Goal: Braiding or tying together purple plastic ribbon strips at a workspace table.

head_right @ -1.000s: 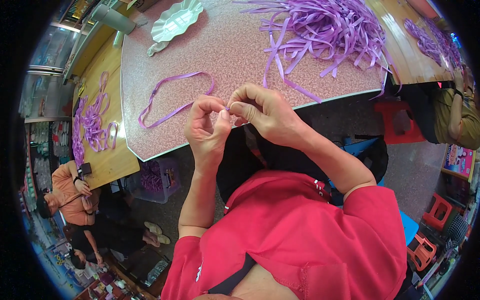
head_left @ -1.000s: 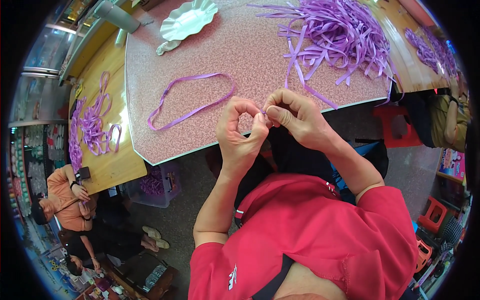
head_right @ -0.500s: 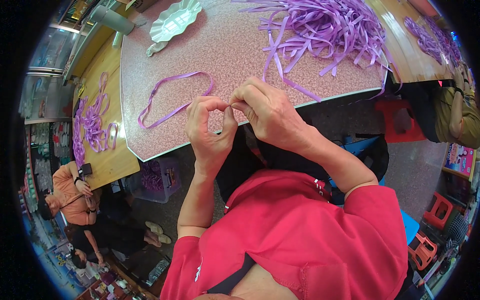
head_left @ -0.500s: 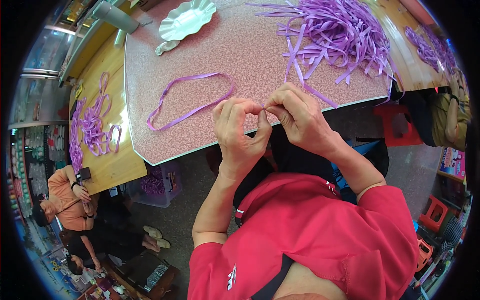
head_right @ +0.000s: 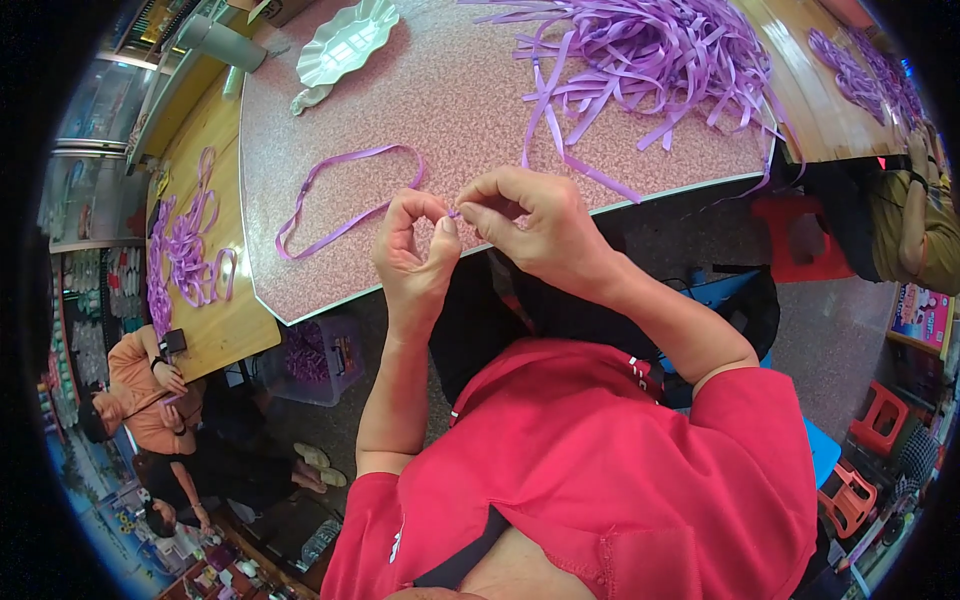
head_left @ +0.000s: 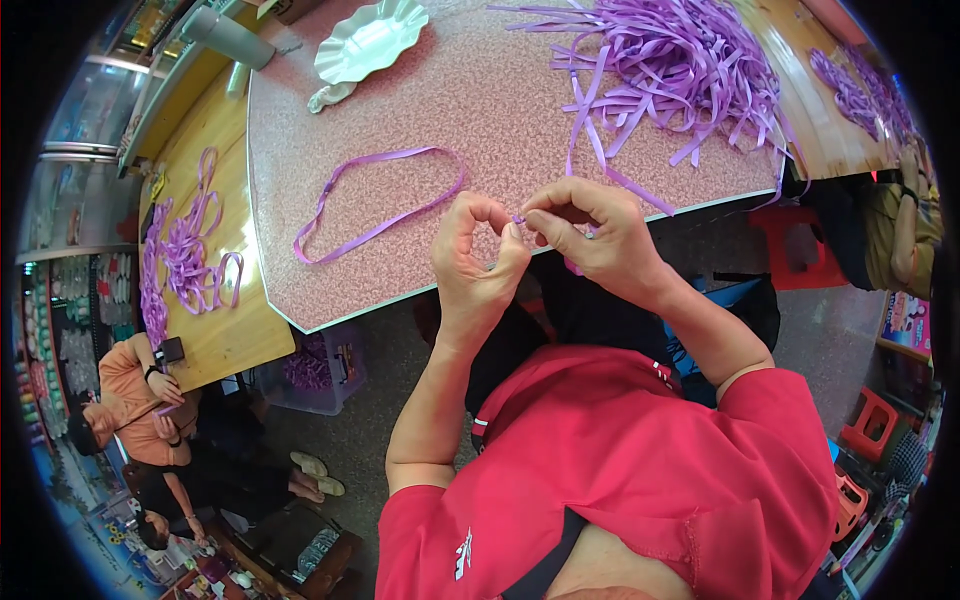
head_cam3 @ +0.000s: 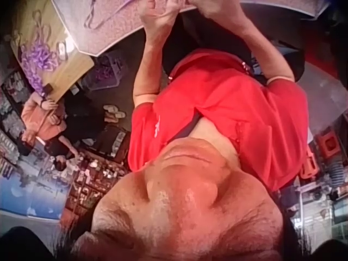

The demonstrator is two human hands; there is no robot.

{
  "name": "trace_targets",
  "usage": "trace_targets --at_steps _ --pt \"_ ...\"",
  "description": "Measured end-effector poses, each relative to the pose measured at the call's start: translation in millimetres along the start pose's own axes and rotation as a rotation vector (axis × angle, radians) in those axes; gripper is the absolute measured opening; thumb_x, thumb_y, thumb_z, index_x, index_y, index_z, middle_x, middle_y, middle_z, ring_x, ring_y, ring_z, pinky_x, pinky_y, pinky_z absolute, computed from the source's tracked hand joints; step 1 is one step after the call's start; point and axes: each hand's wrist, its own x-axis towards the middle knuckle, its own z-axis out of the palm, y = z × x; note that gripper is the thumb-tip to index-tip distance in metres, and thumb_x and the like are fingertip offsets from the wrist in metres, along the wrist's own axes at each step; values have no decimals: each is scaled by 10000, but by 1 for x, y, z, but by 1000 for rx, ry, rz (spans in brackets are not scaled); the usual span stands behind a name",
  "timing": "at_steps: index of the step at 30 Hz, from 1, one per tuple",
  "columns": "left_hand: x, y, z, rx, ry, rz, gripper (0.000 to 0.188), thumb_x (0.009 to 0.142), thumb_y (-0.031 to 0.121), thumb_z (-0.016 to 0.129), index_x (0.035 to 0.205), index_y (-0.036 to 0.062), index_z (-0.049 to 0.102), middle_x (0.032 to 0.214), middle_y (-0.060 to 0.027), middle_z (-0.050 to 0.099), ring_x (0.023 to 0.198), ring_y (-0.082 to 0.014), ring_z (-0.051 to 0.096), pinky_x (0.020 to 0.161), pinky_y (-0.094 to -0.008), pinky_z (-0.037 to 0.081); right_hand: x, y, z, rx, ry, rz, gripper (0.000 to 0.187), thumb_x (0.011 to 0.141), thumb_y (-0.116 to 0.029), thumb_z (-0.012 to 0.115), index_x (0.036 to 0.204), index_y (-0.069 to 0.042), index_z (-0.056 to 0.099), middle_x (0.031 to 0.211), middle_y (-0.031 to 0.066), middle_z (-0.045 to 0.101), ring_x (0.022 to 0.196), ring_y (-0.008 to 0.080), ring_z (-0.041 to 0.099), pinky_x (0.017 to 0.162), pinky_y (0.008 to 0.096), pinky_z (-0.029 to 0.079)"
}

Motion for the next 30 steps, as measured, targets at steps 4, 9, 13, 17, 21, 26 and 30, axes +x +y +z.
trace_targets --at_steps 4,9,13,17,21,26,30 --pt "2 4 -1 260 8 129 157 735 1 670 799 64 541 766 -50 551 744 -219 547 748 -354 413 5 0 -7 -402 -17 -379 115 833 -16 727 938 -5 680 838 110 676 718 191 684 611 296 539" --pt "3 8 -1 324 14 170 161 725 2 677 789 69 545 750 -42 553 736 -219 545 752 -360 403 10 -3 -11 -521 -89 -480 143 802 -11 732 933 -7 675 839 117 674 715 246 683 594 331 535" --pt "3 10 -1 321 -1 131 151 731 12 679 786 66 549 743 -44 551 735 -220 547 750 -362 406 10 -2 -15 -583 -117 -539 153 786 -19 737 925 -14 671 843 114 676 712 270 678 584 345 529" --pt "3 9 -3 322 -20 100 142 735 19 678 786 62 552 744 -45 552 737 -226 548 739 -365 414 14 -4 -15 -592 -149 -582 163 777 -29 745 918 -17 664 843 108 675 704 272 673 578 345 525" --pt "2 7 -4 232 -56 68 145 738 21 681 788 57 550 752 -50 552 738 -226 543 725 -360 424 15 0 -11 -573 -147 -591 172 759 -28 749 900 -18 652 818 103 662 692 269 667 569 340 518" --pt "4 6 -2 134 -27 134 153 752 7 675 811 50 540 770 -56 550 751 -201 548 743 -325 432 14 1 -1 -411 -41 -597 157 748 29 723 880 -12 649 788 91 646 683 222 670 573 311 516" --pt "3 3 3 -105 -3 26 130 792 -23 642 849 40 544 828 -46 562 820 -139 553 803 -273 440 6 3 6 -175 30 -353 121 786 69 681 881 3 646 789 69 646 710 133 666 606 262 527"
